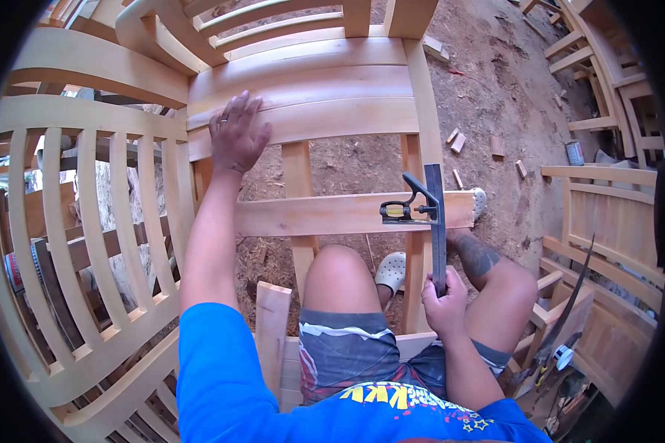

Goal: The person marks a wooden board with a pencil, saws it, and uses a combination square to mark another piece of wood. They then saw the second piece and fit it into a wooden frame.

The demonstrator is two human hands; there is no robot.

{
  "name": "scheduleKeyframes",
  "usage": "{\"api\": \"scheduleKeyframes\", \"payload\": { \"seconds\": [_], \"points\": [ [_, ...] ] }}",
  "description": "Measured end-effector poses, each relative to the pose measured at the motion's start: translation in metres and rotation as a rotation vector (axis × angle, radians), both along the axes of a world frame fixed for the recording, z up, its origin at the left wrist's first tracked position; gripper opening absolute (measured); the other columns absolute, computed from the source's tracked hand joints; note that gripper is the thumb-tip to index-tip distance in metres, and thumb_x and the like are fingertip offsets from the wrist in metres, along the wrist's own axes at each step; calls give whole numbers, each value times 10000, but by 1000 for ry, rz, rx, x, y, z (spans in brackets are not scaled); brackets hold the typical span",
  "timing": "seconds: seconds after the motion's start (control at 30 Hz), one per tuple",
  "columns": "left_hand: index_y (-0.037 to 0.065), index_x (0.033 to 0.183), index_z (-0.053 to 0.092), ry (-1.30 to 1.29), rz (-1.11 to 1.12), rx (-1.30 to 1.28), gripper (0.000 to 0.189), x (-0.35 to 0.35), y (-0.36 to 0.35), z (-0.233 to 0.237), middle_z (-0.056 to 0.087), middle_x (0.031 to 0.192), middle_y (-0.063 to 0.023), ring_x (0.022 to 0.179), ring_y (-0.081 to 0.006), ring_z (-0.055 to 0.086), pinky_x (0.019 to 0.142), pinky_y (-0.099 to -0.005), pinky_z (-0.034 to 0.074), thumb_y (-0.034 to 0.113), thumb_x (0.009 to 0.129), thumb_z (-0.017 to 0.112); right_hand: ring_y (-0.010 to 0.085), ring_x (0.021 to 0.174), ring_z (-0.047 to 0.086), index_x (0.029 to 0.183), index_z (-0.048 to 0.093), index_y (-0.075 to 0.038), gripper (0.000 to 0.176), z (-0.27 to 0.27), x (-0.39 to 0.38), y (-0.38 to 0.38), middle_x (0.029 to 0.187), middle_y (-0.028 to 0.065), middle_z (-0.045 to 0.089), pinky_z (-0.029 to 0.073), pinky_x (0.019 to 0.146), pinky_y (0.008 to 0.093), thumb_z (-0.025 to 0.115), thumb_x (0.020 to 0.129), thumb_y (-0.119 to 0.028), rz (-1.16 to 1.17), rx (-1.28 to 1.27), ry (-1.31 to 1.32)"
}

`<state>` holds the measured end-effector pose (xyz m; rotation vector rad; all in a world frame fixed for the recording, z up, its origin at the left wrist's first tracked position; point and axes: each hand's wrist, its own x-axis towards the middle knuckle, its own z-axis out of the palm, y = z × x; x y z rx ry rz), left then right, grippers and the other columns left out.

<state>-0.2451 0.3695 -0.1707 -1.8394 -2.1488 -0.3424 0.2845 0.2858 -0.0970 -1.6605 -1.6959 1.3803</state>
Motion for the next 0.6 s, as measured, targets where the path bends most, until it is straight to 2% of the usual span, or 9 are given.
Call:
{"api": "scheduleKeyframes", "payload": {
  "seconds": [0.03, 0.13, 0.2, 0.27, 0.3, 0.4, 0.43, 0.53, 0.6],
  "points": [
    [223, 1536, 564, -1, 21, -36, 620, 2, 0, 3, 519, 1626, -95, 1504, -307, 481, 1244, -541, 278, 560, 1016, 587, 143, 662, 555, 993, 659, 10, 110, -2, -1, 0, 835, 88, 593, 452, 623, 319, 672, 886, -9, 5, 10, 4],
    [183, 1597, 507, -138, 61, 101, 716, -11, 27, 19, 469, 1669, -135, 1562, -335, 407, 1263, -561, 259, 631, 1039, 534, 150, 653, 561, 994, 660, 8, 115, 1, -2, 0, 839, 90, 597, 453, 615, 323, 675, 880, -1, -9, -12, 10],
    [141, 1648, 436, -360, 64, 195, 810, -31, 53, 47, 402, 1715, -167, 1611, -354, 327, 1279, -581, 229, 693, 1055, 454, 152, 639, 562, 991, 661, 8, 116, 2, -1, -1, 837, 91, 598, 453, 603, 327, 673, 876, 7, 8, 22, -15],
    [119, 1686, 359, -154, 313, 293, 856, -45, 74, 49, 353, 1739, -180, 1621, -367, 301, 1280, -599, 214, 711, 1068, 399, 152, 634, 561, 988, 662, 8, 114, 3, -4, 2, 835, 91, 601, 454, 599, 329, 671, 875, 8, 24, 48, -27],
    [144, 1715, 290, -176, 406, 232, 897, -44, 78, 48, 290, 1774, -147, 1641, -350, 254, 1291, -604, 187, 743, 1054, 380, 152, 635, 564, 987, 661, 9, 112, 1, -6, 5, 837, 93, 604, 456, 601, 330, 672, 876, 7, 27, 53, -43],
    [173, 1737, 224, -156, 643, -343, 943, -22, 74, 9, 195, 1811, -99, 1664, -319, 187, 1303, -612, 150, 773, 1030, 387, 154, 642, 575, 987, 663, 10, 108, 2, -9, 9, 837, 99, 609, 464, 607, 331, 672, 879, 5, 17, 69, -73],
    [195, 1745, 196, -195, 632, -354, 973, -21, 72, 9, 134, 1827, -62, 1675, -300, 143, 1311, -619, 119, 795, 1008, 401, 155, 646, 580, 988, 665, 10, 107, 0, -8, 15, 833, 100, 609, 467, 609, 330, 672, 881, 4, 8, 93, -77],
    [212, 1751, 162, -195, 629, -416, 975, -22, 73, 17, 98, 1832, -53, 1677, -297, 133, 1311, -625, 118, 798, 1009, 398, 158, 657, 594, 993, 672, 10, 106, 12, -9, 11, 825, 101, 614, 477, 617, 331, 675, 888, -6, -30, 56, -63],
    [263, 1754, 124, -234, 654, -469, 929, -16, 82, 27, 49, 1836, -61, 1677, -336, 112, 1306, -638, 131, 783, 1026, 371, 160, 661, 600, 997, 678, 9, 109, 17, -2, 12, 818, 101, 619, 484, 624, 335, 680, 891, -17, -66, 64, -37]
  ]
}}
